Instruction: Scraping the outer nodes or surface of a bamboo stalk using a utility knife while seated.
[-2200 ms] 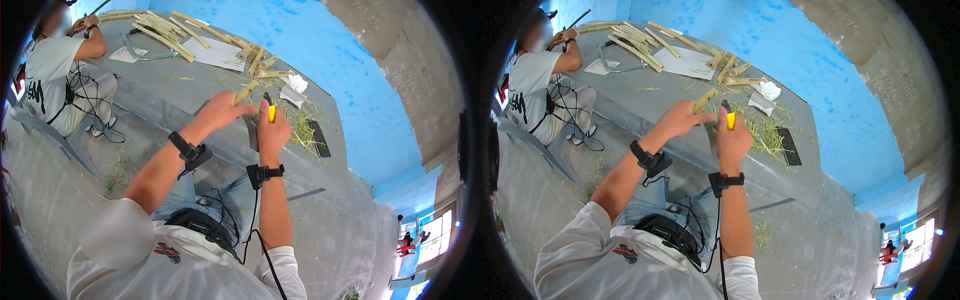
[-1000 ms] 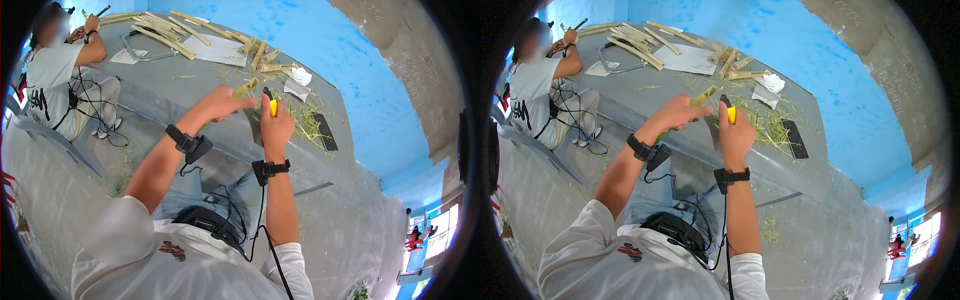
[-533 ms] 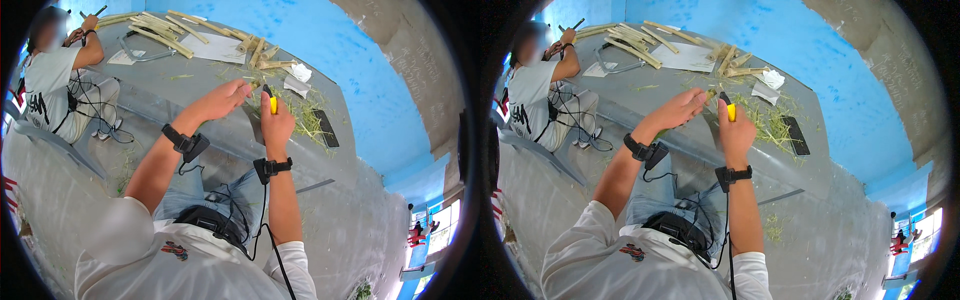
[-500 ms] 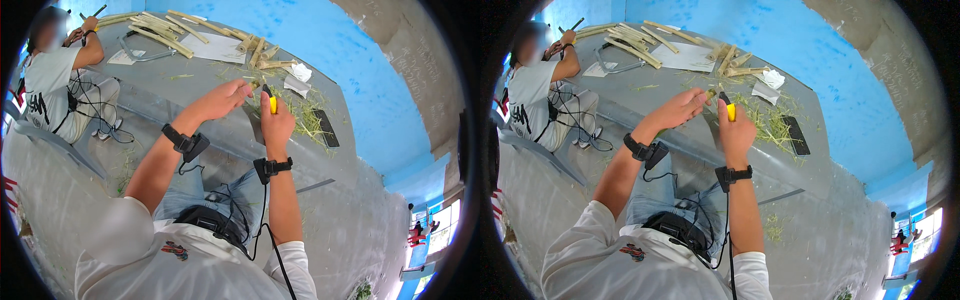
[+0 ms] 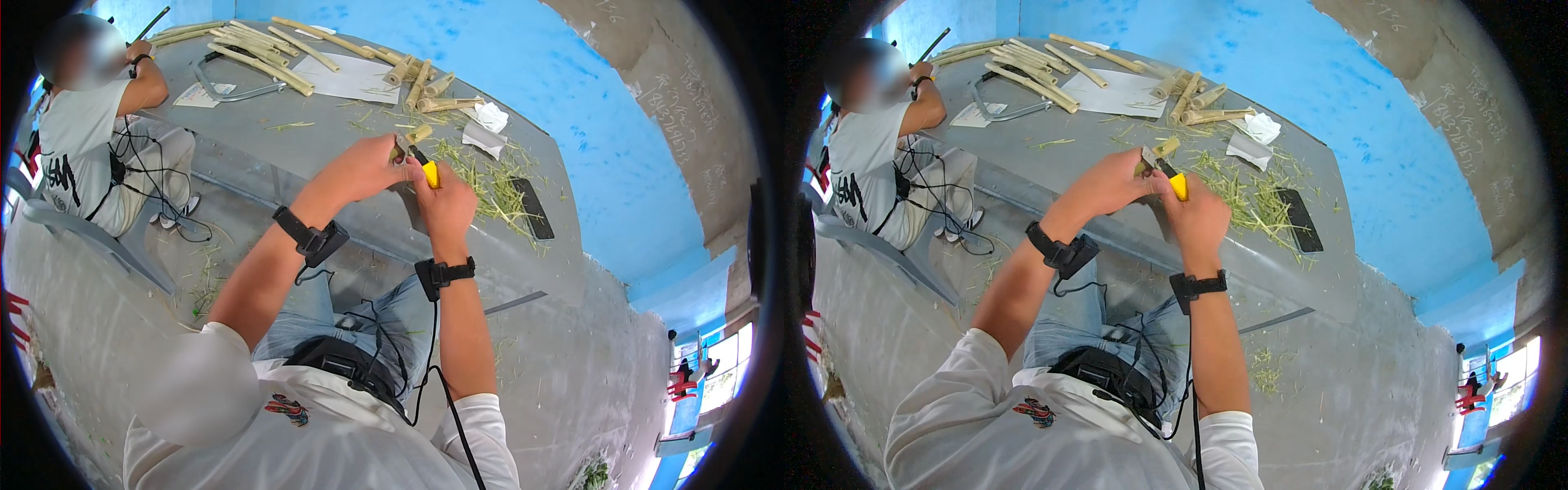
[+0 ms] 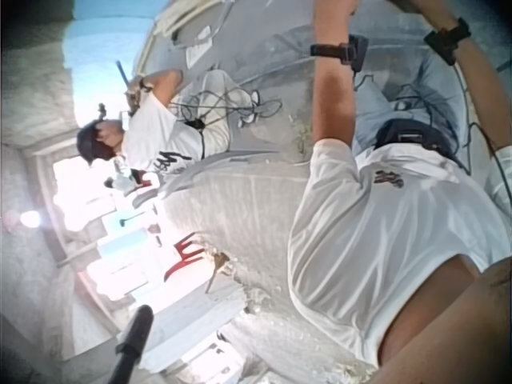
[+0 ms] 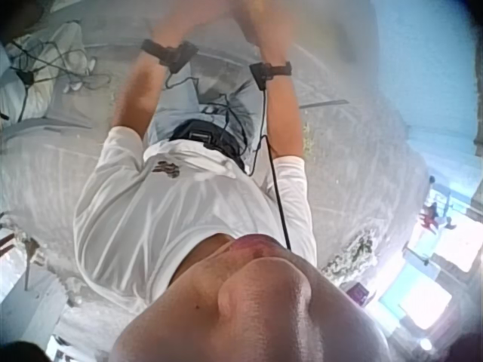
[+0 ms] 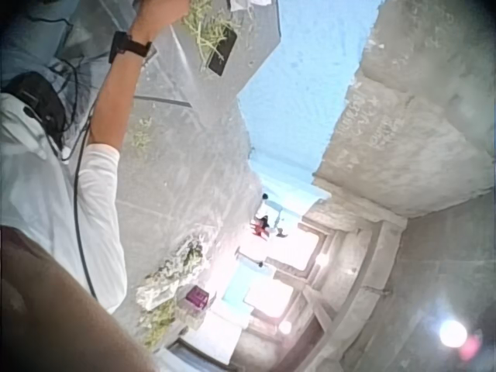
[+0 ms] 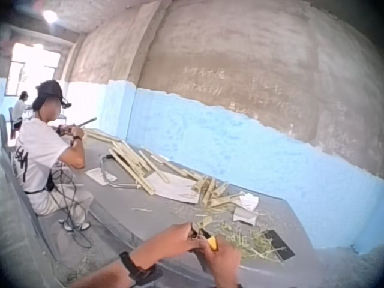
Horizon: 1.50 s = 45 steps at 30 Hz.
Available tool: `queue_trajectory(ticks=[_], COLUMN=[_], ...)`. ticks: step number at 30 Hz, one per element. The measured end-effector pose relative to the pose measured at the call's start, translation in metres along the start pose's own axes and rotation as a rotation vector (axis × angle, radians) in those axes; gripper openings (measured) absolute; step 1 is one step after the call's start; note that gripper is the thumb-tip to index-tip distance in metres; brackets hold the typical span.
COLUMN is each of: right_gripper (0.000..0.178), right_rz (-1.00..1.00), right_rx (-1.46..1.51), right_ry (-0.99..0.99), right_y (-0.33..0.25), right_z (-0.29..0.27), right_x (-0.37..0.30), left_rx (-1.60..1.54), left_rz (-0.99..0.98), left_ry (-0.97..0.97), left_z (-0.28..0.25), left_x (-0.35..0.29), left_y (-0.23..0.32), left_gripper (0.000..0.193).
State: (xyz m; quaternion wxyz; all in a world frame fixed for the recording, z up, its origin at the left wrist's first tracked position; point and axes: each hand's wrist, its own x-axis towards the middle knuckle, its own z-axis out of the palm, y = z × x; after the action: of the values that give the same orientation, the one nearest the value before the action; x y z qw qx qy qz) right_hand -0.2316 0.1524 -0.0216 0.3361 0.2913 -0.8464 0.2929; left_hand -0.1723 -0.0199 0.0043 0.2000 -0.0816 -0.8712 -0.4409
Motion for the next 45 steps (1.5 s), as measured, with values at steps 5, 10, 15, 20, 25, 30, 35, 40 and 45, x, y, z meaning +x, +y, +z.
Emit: queue_trajectory(ticks=[5,10,15,20,25,30,35,40,45], right_gripper=[0.059,0.058,0.056,0.057,0.058,0.056,0.055,0.055,0.057], right_rz=[-0.075,-0.116,0.165,0.169,0.186,0.111,0.101,0.099,0.095], right_rx=[-0.086,-0.112,-0.093,-0.121,-0.103,-0.029,0.004,0.032,0.055], right_ry=[0.044,0.042,0.109,0.033,0.046,0.008,-0.004,-0.004,-0.002], right_y=[0.004,0.003,0.000,-0.004,-0.003,-0.002,0.000,-0.001,0.000], right_z=[0.005,0.006,0.002,0.003,0.002,-0.001,-0.001,-0.002,-0.003], right_x=[-0.003,-0.002,0.009,0.006,0.006,0.005,0.002,0.001,0.000], left_rx=[0.111,0.268,0.185,0.227,0.210,0.182,0.150,0.034,0.016], left_rz=[-0.089,-0.095,-0.404,-0.204,-0.245,-0.101,-0.072,-0.001,-0.088], left_ry=[0.028,0.081,0.041,0.105,0.053,0.067,0.034,0.053,0.049], left_z=[0.004,0.003,-0.002,-0.004,-0.004,-0.003,0.003,0.005,0.004], left_x=[-0.002,-0.002,0.001,-0.007,-0.009,-0.006,-0.002,0.003,0.001], left_y=[-0.006,-0.007,0.008,0.000,0.006,0.013,0.005,-0.001,0.001], left_gripper=[0.063,0.069,0.074,0.073,0.072,0.072,0.073,0.072,0.076])
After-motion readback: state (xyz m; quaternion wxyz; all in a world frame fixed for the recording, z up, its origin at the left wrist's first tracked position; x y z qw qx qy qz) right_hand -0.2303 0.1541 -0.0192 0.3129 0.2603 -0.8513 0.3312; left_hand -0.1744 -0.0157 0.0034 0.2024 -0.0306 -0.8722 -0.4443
